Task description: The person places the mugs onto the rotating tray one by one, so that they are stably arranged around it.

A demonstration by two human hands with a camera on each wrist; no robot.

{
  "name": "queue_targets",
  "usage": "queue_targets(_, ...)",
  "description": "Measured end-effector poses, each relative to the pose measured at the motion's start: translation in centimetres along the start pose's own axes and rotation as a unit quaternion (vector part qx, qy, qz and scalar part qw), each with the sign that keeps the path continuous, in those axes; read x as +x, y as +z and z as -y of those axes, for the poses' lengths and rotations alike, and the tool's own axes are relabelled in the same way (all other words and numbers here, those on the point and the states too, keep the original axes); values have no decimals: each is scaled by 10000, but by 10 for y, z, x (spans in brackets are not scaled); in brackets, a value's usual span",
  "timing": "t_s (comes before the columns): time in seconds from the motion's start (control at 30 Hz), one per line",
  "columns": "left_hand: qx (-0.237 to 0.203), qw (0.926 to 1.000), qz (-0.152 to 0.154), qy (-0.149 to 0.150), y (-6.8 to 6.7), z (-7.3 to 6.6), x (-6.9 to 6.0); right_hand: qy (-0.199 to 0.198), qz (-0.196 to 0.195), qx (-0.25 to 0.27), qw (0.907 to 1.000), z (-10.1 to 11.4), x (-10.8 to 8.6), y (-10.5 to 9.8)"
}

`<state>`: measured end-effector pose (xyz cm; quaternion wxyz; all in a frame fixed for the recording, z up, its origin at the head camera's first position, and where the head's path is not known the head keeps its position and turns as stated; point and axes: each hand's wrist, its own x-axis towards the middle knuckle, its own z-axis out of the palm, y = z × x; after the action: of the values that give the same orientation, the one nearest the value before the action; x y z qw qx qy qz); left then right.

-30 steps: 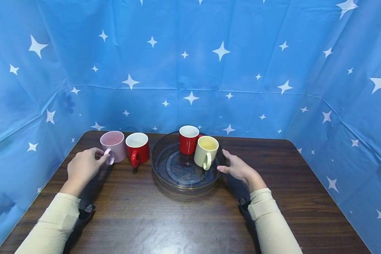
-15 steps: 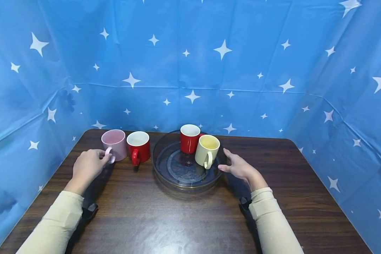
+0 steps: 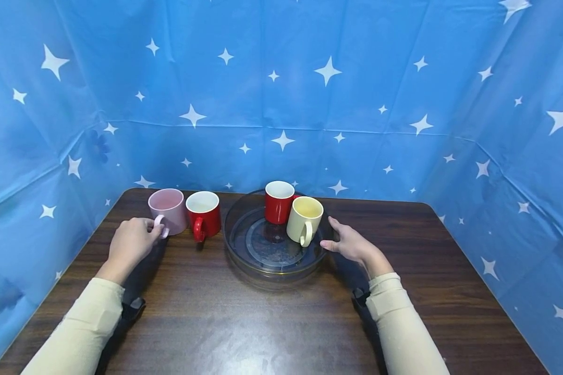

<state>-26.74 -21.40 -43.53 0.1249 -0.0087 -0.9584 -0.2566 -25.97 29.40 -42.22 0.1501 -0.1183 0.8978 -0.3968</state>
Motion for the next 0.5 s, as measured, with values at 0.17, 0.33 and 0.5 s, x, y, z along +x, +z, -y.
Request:
queue_targets(0.17,21,10000,22,87,-1,0,3,-19,14,-31,10000,0,2,1)
queue_targets(0.33,-19,10000,71,58,-2,-1,3,-46,-8,-53,10000,0,3,0)
queue_targets(0.5,-177,9996,176,-102,-1,0,1,-6,14,-67,10000,1,1,0)
